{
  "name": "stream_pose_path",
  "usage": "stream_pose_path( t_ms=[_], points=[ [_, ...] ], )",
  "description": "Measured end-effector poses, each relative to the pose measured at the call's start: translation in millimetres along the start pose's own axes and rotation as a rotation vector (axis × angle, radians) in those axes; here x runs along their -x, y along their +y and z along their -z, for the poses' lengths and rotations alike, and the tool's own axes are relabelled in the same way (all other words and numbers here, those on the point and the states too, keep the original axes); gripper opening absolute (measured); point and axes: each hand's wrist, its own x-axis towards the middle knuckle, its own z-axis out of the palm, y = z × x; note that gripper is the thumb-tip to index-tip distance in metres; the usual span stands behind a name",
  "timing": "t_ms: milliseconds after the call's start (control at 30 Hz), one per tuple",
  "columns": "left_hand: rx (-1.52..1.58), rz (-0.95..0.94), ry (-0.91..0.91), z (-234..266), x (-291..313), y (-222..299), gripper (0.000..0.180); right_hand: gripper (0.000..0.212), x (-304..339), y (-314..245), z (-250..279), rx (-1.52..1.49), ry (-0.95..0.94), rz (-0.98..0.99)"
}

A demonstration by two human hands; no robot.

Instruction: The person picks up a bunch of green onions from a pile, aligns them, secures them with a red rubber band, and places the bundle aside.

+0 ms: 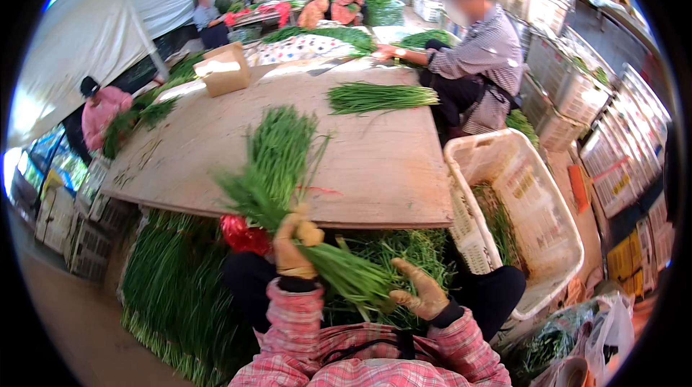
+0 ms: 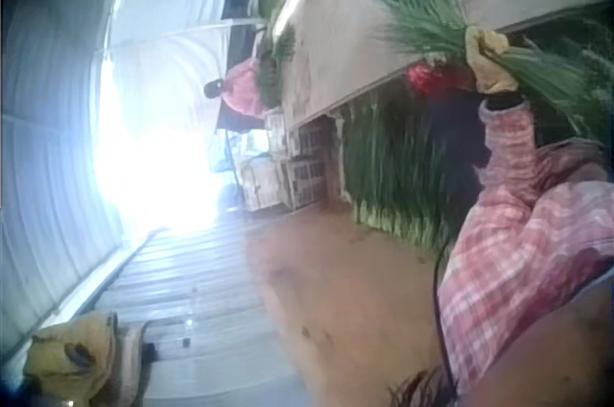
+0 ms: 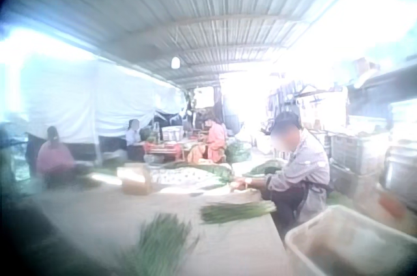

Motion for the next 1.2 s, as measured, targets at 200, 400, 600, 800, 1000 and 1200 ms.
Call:
stream_pose_path(
  t_ms=[200, 400, 600, 800, 1000, 1200],
  points=[
    [-0.084, 0.112, 0.001, -1, 3, -7, 0.026, 0.045, 10, -7, -18, -0.145, -0.154, -0.309],
    [-0.123, 0.008, -0.031, 18, -4, 5, 0.024, 0.017, 18, 8, -11, 0.136, 0.116, -0.245],
    [0.088, -0.12, -0.25, 42, -14, 44, 0.025, 0.013, 26, 46, 19, 0.202, 0.281, -0.366],
    [0.086, -0.119, -0.344, 38, -13, 31, 0.029, 0.046, -19, -7, 10, 0.215, 0.119, -0.018],
    [0.081, -0.022, -0.361, 22, -8, 4, 0.026, 0.013, -57, -11, -48, 0.272, 0.247, 0.08],
    [0.192, -0.155, -0.396, 44, -9, 36, 0.026, 0.013, -4, 53, -8, 0.127, 0.511, -0.312]
  ],
)
